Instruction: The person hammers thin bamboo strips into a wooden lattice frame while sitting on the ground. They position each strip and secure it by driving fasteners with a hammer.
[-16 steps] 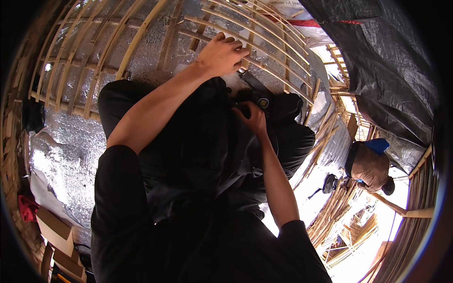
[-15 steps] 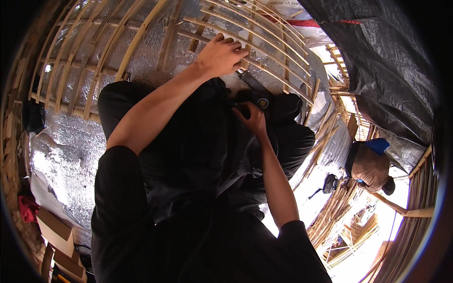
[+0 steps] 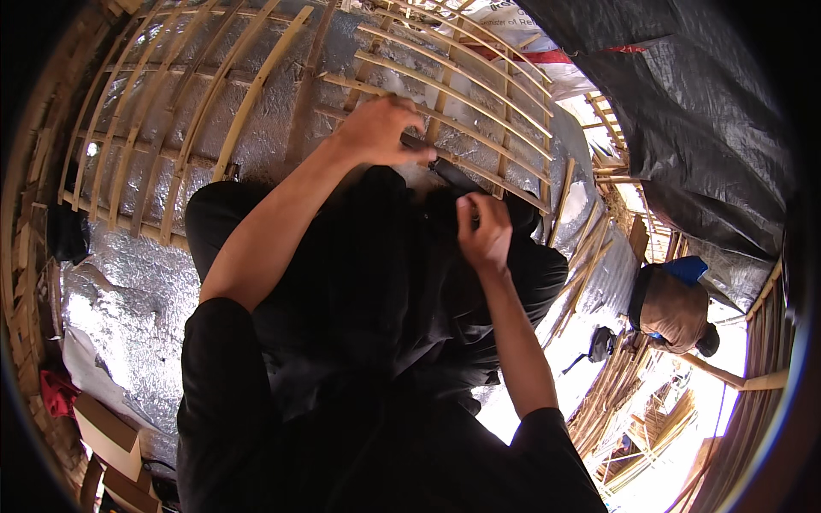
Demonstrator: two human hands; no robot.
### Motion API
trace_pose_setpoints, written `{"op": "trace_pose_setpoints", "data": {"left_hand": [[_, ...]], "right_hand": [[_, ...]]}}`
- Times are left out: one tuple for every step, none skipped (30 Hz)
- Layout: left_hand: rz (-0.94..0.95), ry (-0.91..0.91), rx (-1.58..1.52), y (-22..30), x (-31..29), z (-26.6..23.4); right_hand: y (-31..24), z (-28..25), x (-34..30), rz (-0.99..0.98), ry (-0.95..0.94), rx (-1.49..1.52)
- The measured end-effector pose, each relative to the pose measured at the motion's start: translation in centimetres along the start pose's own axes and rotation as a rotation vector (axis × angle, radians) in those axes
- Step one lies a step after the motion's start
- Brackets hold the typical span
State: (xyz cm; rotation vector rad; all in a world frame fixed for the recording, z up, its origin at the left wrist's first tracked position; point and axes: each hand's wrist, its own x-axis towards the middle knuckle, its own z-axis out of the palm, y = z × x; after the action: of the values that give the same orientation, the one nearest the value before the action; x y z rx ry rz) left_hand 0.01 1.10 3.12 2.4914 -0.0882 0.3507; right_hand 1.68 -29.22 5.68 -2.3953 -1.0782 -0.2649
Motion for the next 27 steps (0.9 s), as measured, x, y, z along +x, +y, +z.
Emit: {"op": "trace_pose_setpoints", "data": {"left_hand": [[-0.031,0.129,0.036,-0.8,0.2,0.1],[-0.059,0.257,0.079,-1.6,0.3,-0.1],[-0.179,0.308,0.136,-1.8,0.7,-1.2],[-0.277,0.345,0.149,-2.6,0.7,-1.5],[-0.375,0.383,0.165,-3.7,0.5,-1.8],[-0.472,0.422,0.175,-4.6,0.4,-2.0],[-0.593,0.340,0.150,-5.1,0.2,-2.1],[-0.614,0.288,0.158,-5.2,0.2,-2.2],[-0.635,0.237,0.165,-5.2,0.2,-2.2],[-0.654,0.185,0.170,-5.2,0.1,-2.2],[-0.690,0.130,0.192,-4.2,0.4,-2.3],[-0.709,0.122,0.216,-3.8,0.6,-2.2],[-0.727,0.113,0.239,-3.7,0.7,-2.0],[-0.749,0.102,0.265,-3.7,0.6,-2.0],[-0.753,0.063,0.204,-3.9,0.5,-2.3],[-0.747,0.061,0.221,-4.0,0.4,-2.3],[-0.738,0.062,0.234,-3.8,0.6,-2.3],[-0.729,0.063,0.247,-3.6,0.6,-2.3],[-0.708,0.109,0.246,-3.4,0.6,-2.3],[-0.687,0.153,0.243,-3.0,0.5,-2.4],[-0.666,0.197,0.240,-2.6,0.6,-2.6],[-0.625,0.263,0.271,-2.5,1.0,-2.9],[-0.583,0.318,0.296,-2.0,1.2,-3.5],[-0.540,0.375,0.323,-1.7,1.4,-4.1],[-0.490,0.456,0.331,-1.5,1.5,-4.5],[-0.440,0.541,0.339,-1.3,1.5,-5.0],[-0.386,0.624,0.346,-1.1,1.5,-5.5]], "right_hand": [[0.5,-0.5,1.4,0.057,0.034,0.006],[1.5,-0.6,2.8,0.113,0.072,0.018],[3.2,-0.9,3.9,0.126,0.091,-0.063],[5.1,-1.0,5.0,0.139,0.110,-0.142],[7.1,-0.8,5.9,0.185,0.108,-0.204],[9.1,-0.5,6.5,0.231,0.105,-0.270],[11.0,0.2,6.9,0.317,0.068,-0.273],[11.7,0.9,7.2,0.376,0.000,-0.322],[12.3,1.5,7.4,0.434,-0.068,-0.372],[13.0,2.0,7.7,0.492,-0.136,-0.423],[13.7,2.7,8.0,0.587,-0.269,-0.355],[13.9,3.2,8.3,0.615,-0.302,-0.365],[14.0,3.5,8.5,0.644,-0.335,-0.376],[13.3,3.7,8.8,0.673,-0.371,-0.384],[12.3,3.5,9.1,0.696,-0.337,-0.358],[11.9,3.7,9.1,0.687,-0.306,-0.370],[11.6,3.7,9.3,0.679,-0.270,-0.386],[11.4,3.7,9.4,0.671,-0.234,-0.402],[11.3,3.5,9.3,0.670,-0.193,-0.395],[11.4,3.3,9.0,0.669,-0.155,-0.389],[11.6,3.1,9.0,0.669,-0.116,-0.384],[12.0,2.9,9.4,0.661,-0.067,-0.380],[12.4,2.4,9.7,0.661,-0.025,-0.381],[12.1,2.0,10.2,0.659,0.019,-0.379],[11.8,1.4,10.5,0.599,0.094,-0.400],[11.0,0.3,11.2,0.566,0.108,-0.391],[10.3,-1.0,11.9,0.536,0.124,-0.383]]}}
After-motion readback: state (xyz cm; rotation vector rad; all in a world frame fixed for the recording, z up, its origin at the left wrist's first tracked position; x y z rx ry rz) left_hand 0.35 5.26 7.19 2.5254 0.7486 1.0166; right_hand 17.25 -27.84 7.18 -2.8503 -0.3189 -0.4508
